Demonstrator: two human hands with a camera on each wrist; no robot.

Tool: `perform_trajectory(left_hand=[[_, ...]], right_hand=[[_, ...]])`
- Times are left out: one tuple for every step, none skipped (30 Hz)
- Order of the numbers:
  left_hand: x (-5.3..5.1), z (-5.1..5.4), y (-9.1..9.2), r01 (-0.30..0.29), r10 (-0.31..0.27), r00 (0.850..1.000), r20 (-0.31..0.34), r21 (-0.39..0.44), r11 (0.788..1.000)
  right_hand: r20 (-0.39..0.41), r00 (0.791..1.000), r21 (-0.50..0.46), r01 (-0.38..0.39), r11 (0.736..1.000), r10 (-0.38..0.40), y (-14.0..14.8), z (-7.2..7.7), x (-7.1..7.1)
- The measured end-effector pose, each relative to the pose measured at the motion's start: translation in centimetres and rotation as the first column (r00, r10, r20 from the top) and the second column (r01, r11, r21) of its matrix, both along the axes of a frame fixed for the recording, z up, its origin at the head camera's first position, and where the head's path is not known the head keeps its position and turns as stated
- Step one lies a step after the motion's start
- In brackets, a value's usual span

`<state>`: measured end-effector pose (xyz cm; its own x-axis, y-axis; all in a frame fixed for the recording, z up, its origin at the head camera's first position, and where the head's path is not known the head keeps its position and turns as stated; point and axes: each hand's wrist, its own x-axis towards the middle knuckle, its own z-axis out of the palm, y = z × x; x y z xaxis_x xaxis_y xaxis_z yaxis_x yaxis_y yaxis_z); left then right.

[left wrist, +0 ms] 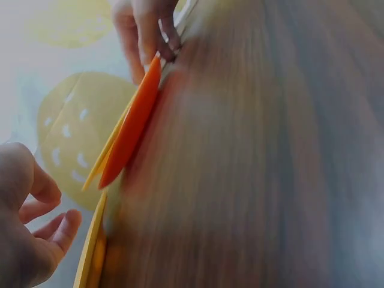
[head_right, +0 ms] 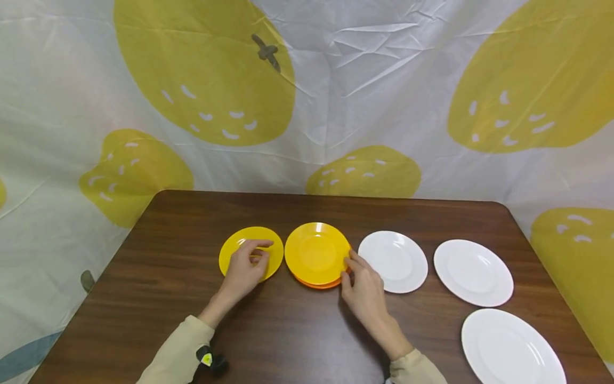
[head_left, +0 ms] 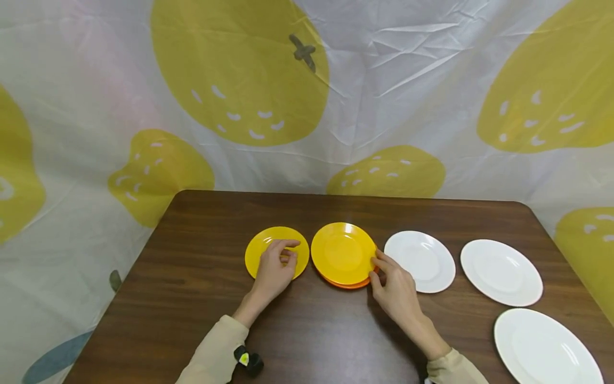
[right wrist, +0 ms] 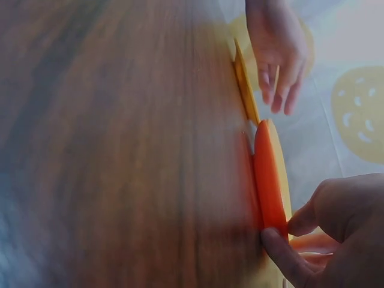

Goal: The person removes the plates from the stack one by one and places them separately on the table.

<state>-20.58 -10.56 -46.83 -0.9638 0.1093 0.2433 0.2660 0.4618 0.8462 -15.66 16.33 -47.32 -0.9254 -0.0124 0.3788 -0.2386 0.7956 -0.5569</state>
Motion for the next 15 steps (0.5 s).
perform_trajectory(left_hand=[[0.0, 0.1, 0.4, 0.01, -0.01, 1.0, 0.007, 0.001, 1.0], [0.0, 0.1, 0.8, 0.019, -0.019, 1.0, 0.014, 0.004, 1.0], [0.0, 0.2, 1.1, 0.025, -0.026, 0.999, 0.021, 0.005, 1.0], [0.0, 0.2, 1.4, 0.031, -0.032, 0.999, 0.034, 0.006, 0.999], [0.0, 0.3, 1.7, 0.037, -0.037, 0.998, 0.047, 0.006, 0.999], [-0.1, 0.3, 2.0, 0.045, -0.045, 0.997, 0.059, 0.009, 0.999], [-0.1, 0.4, 2.2, 0.053, -0.053, 0.996, 0.071, 0.011, 0.999], [-0.2, 0.4, 2.4, 0.061, -0.062, 0.995, 0.081, 0.016, 0.998], [-0.3, 0.4, 2.6, 0.066, -0.068, 0.994, 0.09, 0.017, 0.998], [-0.3, 0.5, 2.8, 0.068, -0.07, 0.992, 0.102, 0.019, 0.997], [-0.3, 0.5, 2.9, 0.071, -0.073, 0.991, 0.109, 0.021, 0.997], [-0.4, 0.5, 3.1, 0.073, -0.075, 0.991, 0.115, 0.023, 0.997], [-0.5, 0.5, 3.2, 0.072, -0.074, 0.99, 0.121, 0.023, 0.997], [-0.6, 0.6, 3.4, 0.071, -0.074, 0.989, 0.125, 0.025, 0.997], [-0.7, 0.6, 3.5, 0.067, -0.069, 0.989, 0.128, 0.025, 0.997]], right_hand=[[0.0, 1.0, -0.001, -0.002, 1.0, 0.002, 0.0, 0.0, 0.0], [0.0, 1.0, -0.001, -0.004, 1.0, 0.004, 0.0, 0.0, 0.0], [0.001, 1.0, -0.001, -0.006, 1.0, 0.006, 0.0, 0.0, 0.0], [0.001, 1.0, 0.001, -0.007, 1.0, 0.007, 0.0, 0.0, 0.0], [0.003, 1.0, 0.0, -0.007, 1.0, 0.007, 0.0, 0.0, 0.1], [0.002, 1.0, 0.001, -0.005, 1.0, 0.005, 0.0, 0.0, 0.1], [0.001, 1.0, 0.002, -0.003, 1.0, 0.003, 0.0, 0.0, 0.1], [0.001, 1.0, 0.002, -0.003, 1.0, 0.003, -0.1, 0.1, 0.1], [-0.002, 1.0, 0.003, -0.006, 1.0, 0.006, -0.1, 0.1, 0.1], [-0.002, 1.0, 0.002, -0.007, 1.0, 0.007, -0.1, 0.1, 0.0], [-0.002, 1.0, 0.0, -0.011, 1.0, 0.011, -0.1, 0.1, 0.1], [-0.002, 1.0, -0.001, -0.012, 1.0, 0.012, -0.1, 0.1, 0.0], [-0.004, 1.0, -0.002, -0.015, 1.0, 0.015, -0.1, 0.2, 0.0], [-0.007, 1.0, -0.004, -0.017, 1.0, 0.017, -0.1, 0.3, 0.0], [-0.011, 1.0, -0.003, -0.018, 1.0, 0.018, 0.0, 0.3, 0.0]])
